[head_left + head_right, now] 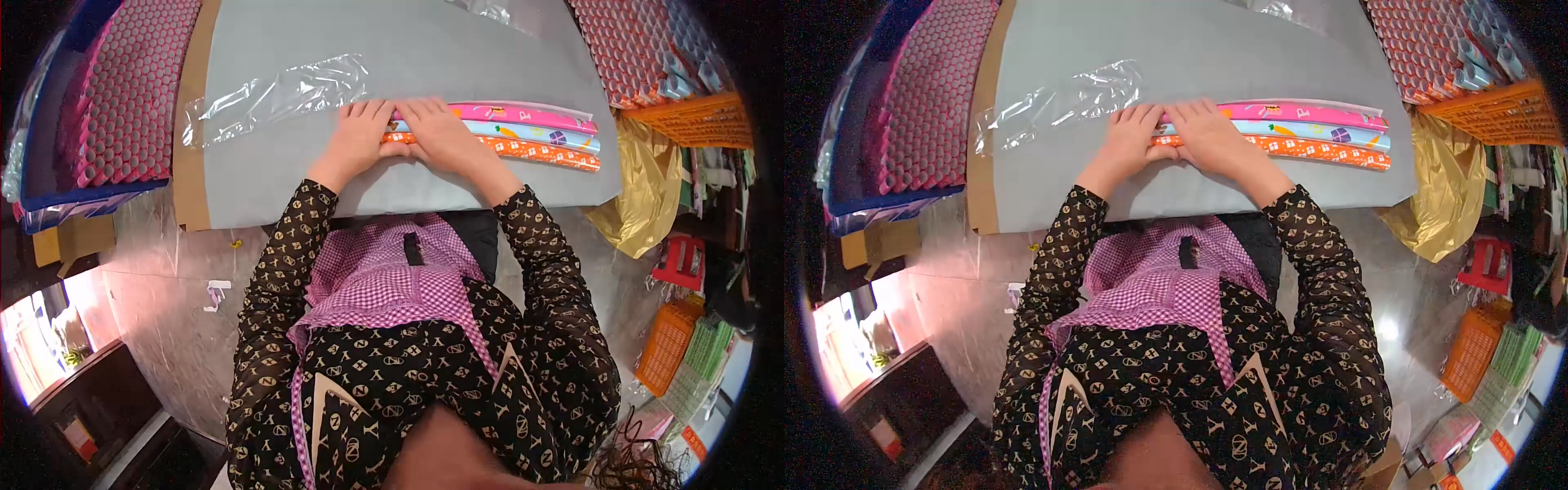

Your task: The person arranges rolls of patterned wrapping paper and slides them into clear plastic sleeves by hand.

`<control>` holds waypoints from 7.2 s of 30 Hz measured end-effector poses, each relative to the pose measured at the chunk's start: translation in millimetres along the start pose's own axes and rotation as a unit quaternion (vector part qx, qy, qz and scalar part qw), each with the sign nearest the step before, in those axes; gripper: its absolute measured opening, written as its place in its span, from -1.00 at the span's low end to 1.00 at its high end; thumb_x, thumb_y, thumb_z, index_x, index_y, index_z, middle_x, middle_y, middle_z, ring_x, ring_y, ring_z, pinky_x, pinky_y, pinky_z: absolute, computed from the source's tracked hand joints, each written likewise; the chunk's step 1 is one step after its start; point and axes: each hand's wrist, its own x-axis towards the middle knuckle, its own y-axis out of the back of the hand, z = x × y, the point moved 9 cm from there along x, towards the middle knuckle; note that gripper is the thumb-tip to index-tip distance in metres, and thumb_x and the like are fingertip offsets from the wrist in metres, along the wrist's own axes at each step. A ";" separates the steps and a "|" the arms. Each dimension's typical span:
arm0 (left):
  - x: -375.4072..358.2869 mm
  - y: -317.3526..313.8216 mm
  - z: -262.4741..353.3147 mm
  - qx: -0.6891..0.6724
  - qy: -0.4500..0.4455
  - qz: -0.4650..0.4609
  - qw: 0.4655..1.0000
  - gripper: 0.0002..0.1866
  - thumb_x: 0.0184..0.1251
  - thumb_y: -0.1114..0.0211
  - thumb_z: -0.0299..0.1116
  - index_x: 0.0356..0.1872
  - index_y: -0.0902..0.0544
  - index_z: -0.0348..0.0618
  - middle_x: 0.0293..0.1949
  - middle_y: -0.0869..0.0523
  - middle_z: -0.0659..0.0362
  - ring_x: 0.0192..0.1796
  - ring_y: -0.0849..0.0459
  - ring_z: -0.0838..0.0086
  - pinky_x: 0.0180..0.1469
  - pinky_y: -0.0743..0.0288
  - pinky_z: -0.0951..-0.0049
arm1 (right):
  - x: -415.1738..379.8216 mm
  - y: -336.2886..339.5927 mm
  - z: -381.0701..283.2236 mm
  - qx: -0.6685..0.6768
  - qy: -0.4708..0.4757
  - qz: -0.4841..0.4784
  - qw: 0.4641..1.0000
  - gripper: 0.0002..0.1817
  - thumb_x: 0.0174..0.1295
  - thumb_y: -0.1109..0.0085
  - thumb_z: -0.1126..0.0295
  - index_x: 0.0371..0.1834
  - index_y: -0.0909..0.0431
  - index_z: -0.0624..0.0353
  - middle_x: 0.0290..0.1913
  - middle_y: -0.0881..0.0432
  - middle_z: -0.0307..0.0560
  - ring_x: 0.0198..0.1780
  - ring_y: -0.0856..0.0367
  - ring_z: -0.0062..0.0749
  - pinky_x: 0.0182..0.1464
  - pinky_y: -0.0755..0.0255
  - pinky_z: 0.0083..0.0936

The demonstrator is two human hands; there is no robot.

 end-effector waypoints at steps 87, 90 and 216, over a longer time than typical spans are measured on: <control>-25.7 41.6 -56.4 -0.094 0.316 0.033 0.943 -0.78 0.23 -0.24 -0.38 -0.18 -0.60 -0.31 -0.32 -0.68 -0.14 -0.25 -0.67 0.01 -0.18 -0.51 0.10 | -4.9 13.8 -9.0 0.031 -0.018 0.034 0.999 -0.26 0.04 -0.40 0.31 0.37 -0.36 -0.03 0.13 -0.47 0.05 0.20 -0.42 -0.01 0.28 -0.32 -0.16; -30.5 29.6 -61.5 -0.112 0.289 0.067 0.948 -0.78 0.24 -0.25 -0.37 -0.18 -0.60 -0.32 -0.39 -0.68 -0.08 -0.34 -0.67 0.12 -0.24 -0.54 0.18 | -3.5 9.6 -7.9 0.036 -0.022 0.017 0.999 -0.27 0.04 -0.39 0.31 0.37 -0.36 -0.02 0.13 -0.47 0.04 0.21 -0.41 -0.02 0.29 -0.31 -0.17; -35.9 41.0 -25.6 -0.222 0.240 0.227 0.917 -0.89 0.28 -0.35 -0.43 -0.26 -0.68 -0.26 -0.29 -0.64 0.11 -0.37 -0.61 0.41 -0.31 -0.48 0.42 | 3.1 9.7 -6.7 0.037 0.008 0.037 0.999 -0.32 0.06 -0.39 0.33 0.25 -0.37 0.37 0.08 -0.54 0.11 0.15 -0.47 -0.01 0.21 -0.33 -0.17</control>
